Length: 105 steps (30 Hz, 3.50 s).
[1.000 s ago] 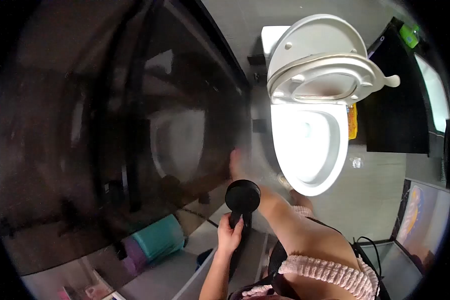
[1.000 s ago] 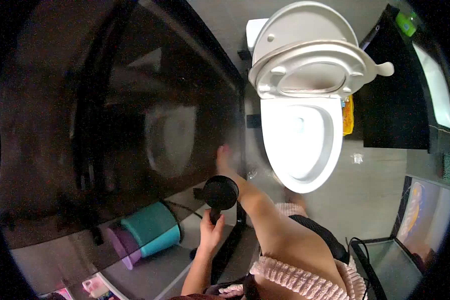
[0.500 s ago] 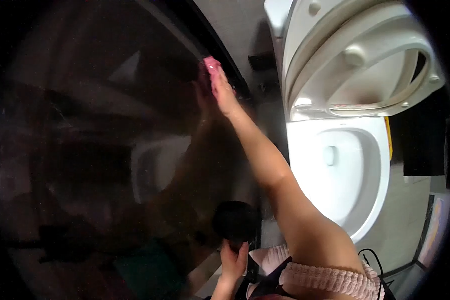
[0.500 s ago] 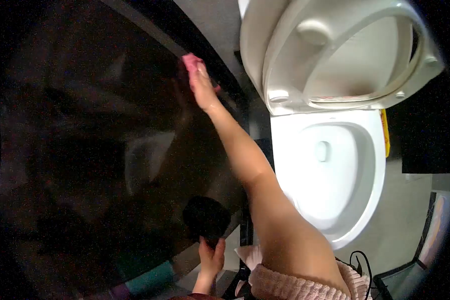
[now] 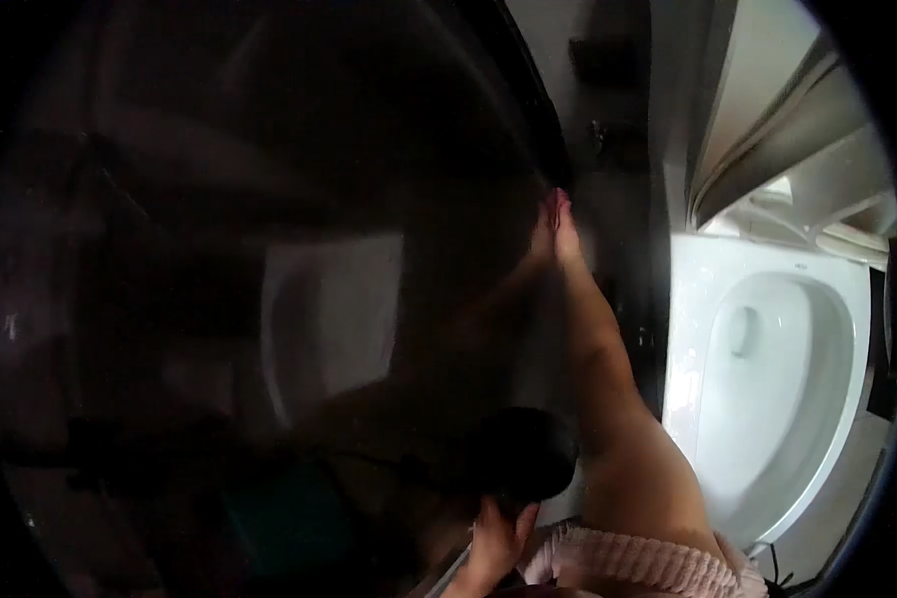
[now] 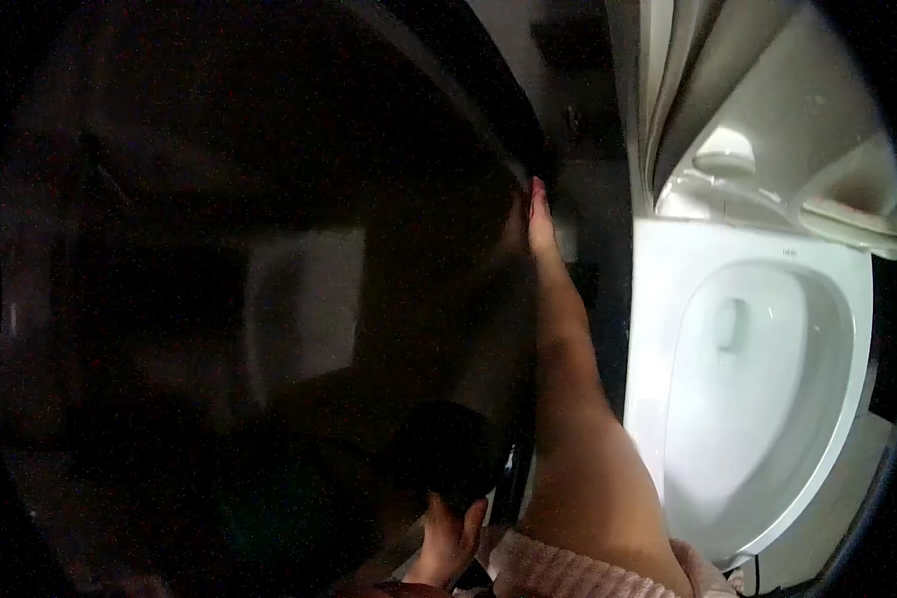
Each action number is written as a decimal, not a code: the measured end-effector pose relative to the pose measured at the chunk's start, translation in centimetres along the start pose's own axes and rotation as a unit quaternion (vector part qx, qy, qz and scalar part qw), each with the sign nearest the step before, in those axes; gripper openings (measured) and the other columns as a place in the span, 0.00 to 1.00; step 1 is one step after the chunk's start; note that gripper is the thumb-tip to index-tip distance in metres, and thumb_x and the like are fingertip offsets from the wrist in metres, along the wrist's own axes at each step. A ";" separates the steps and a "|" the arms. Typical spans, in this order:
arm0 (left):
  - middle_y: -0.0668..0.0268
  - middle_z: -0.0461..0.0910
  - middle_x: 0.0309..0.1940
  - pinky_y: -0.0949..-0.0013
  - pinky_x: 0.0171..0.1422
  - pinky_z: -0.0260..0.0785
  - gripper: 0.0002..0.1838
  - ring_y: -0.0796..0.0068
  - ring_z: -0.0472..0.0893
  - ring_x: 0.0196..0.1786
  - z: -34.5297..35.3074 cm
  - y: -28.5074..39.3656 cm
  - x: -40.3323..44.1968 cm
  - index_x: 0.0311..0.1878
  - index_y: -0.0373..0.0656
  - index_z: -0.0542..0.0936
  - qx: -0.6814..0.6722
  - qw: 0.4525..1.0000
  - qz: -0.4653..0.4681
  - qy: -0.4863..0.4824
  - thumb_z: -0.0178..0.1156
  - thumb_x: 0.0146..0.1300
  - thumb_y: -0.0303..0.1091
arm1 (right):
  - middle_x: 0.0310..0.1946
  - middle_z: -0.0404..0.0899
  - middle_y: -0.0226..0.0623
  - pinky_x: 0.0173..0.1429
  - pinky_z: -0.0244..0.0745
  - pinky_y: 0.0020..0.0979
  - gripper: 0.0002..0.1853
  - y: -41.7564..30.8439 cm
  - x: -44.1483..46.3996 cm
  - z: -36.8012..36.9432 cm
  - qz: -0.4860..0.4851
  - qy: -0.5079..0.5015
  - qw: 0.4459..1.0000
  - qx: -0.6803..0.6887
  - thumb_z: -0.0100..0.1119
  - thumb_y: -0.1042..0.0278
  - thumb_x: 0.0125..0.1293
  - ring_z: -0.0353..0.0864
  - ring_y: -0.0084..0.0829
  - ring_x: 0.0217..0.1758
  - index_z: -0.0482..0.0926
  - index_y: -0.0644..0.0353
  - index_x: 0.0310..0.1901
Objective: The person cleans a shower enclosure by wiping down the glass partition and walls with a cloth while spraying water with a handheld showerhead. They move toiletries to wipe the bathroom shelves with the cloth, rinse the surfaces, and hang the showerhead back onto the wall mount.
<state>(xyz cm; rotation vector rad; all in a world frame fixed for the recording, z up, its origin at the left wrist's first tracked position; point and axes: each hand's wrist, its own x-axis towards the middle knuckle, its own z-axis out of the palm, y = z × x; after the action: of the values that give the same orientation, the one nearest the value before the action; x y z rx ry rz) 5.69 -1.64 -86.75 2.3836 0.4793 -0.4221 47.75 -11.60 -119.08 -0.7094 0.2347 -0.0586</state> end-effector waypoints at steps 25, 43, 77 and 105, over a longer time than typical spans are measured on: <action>0.60 0.81 0.35 0.71 0.46 0.73 0.15 0.78 0.78 0.41 -15.2 5.2 -18.9 0.45 0.35 0.74 -0.237 0.970 0.048 0.001 0.67 0.57 0.25 | 0.57 0.65 0.34 0.68 0.55 0.33 0.15 -6.5 -39.1 15.2 0.198 0.300 0.929 0.089 0.39 0.56 0.74 0.62 0.31 0.61 0.62 0.53 0.56; 0.74 0.75 0.31 0.74 0.34 0.64 0.10 0.84 0.71 0.32 -42.7 20.5 -38.5 0.45 0.40 0.75 -0.300 0.893 0.126 0.312 0.61 0.68 0.35 | 0.78 0.40 0.57 0.80 0.31 0.45 0.37 -41.5 -61.3 59.2 -0.114 0.015 0.943 -0.313 0.36 0.49 0.76 0.37 0.50 0.81 0.43 0.69 0.75; 0.58 0.85 0.41 0.69 0.55 0.73 0.15 0.72 0.83 0.50 -43.0 19.7 -46.6 0.48 0.38 0.81 -0.231 0.794 -0.044 0.561 0.65 0.56 0.20 | 0.67 0.59 0.58 0.64 0.55 0.69 0.29 -53.3 -55.1 66.1 -0.592 -0.441 0.590 -0.326 0.55 0.46 0.65 0.60 0.73 0.63 0.71 0.57 0.62; 0.58 0.73 0.39 0.58 0.46 0.70 0.19 0.54 0.78 0.42 -53.3 28.0 -59.7 0.44 0.42 0.71 0.033 0.612 -0.109 0.782 0.71 0.53 0.28 | 0.72 0.60 0.52 0.75 0.51 0.59 0.25 -79.0 -61.7 96.1 -0.766 -0.379 0.488 -0.180 0.57 0.47 0.66 0.57 0.63 0.73 0.79 0.60 0.55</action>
<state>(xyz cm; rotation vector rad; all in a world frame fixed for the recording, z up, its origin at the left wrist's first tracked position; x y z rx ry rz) -25.36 0.10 -7.84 2.1068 1.4488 1.7851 12.25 -1.95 14.84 -1.0952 -1.3999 -1.4448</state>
